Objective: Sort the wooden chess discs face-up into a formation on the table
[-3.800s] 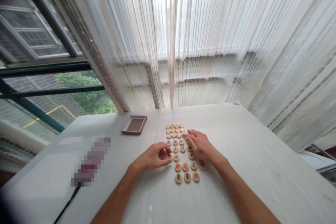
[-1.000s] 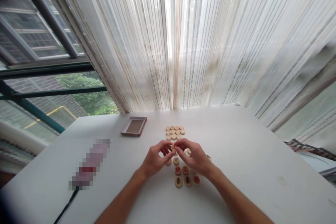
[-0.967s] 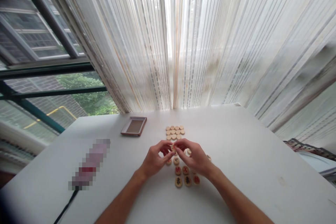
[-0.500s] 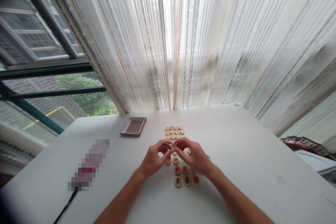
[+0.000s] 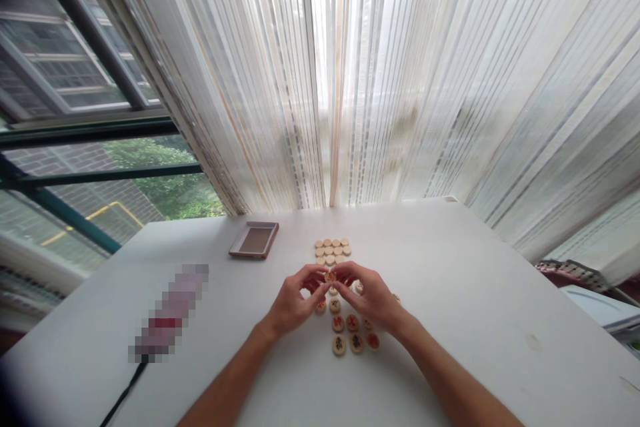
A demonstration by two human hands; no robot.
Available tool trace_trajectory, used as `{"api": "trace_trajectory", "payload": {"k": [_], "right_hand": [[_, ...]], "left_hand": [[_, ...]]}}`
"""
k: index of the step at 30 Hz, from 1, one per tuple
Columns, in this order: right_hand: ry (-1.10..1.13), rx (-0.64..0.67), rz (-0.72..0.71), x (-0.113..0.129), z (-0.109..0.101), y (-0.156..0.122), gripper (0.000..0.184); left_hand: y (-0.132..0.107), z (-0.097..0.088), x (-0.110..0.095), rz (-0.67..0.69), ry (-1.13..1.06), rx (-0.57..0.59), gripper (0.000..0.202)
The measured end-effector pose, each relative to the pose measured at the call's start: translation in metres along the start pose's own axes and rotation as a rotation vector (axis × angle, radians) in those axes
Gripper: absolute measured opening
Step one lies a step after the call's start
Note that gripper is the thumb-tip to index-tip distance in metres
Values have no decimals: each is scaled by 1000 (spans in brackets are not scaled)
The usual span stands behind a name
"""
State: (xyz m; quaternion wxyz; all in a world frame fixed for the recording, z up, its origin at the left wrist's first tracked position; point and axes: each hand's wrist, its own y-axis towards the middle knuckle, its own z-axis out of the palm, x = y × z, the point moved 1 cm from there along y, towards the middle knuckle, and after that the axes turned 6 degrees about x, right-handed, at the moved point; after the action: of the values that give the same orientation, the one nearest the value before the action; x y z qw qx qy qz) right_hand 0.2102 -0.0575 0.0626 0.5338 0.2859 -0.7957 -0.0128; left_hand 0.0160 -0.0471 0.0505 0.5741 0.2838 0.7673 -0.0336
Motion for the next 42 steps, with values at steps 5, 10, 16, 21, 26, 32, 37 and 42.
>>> {"api": "trace_trajectory", "payload": {"k": [5,10,16,21,26,32,37,42], "right_hand": [[-3,12,15,2,-1,0,19],[-25,18,42,4,-6,0,20],[-63,-29,87,3,-8,0,17],[-55,5,84,-2,-5,-1,18],[-87,-14,125,-7,-4,-2,22],[-125,-16,129,2,-5,0,24],[-117,-28,133,5,-10,0,24],[-100,-112,141,1,-21,-1,23]], "left_hand": [[0,0,-1,-2,5,2,30],[0,0,-2,-3,17,0,28],[-1,1,-4,18,27,8,25],[-2,3,-6,56,54,47,24],[-4,4,-7,75,80,77,22],[-3,3,-7,56,55,71,24],[-2,3,-5,33,13,29,25],[0,1,-3,-11,-19,-7,27]]}}
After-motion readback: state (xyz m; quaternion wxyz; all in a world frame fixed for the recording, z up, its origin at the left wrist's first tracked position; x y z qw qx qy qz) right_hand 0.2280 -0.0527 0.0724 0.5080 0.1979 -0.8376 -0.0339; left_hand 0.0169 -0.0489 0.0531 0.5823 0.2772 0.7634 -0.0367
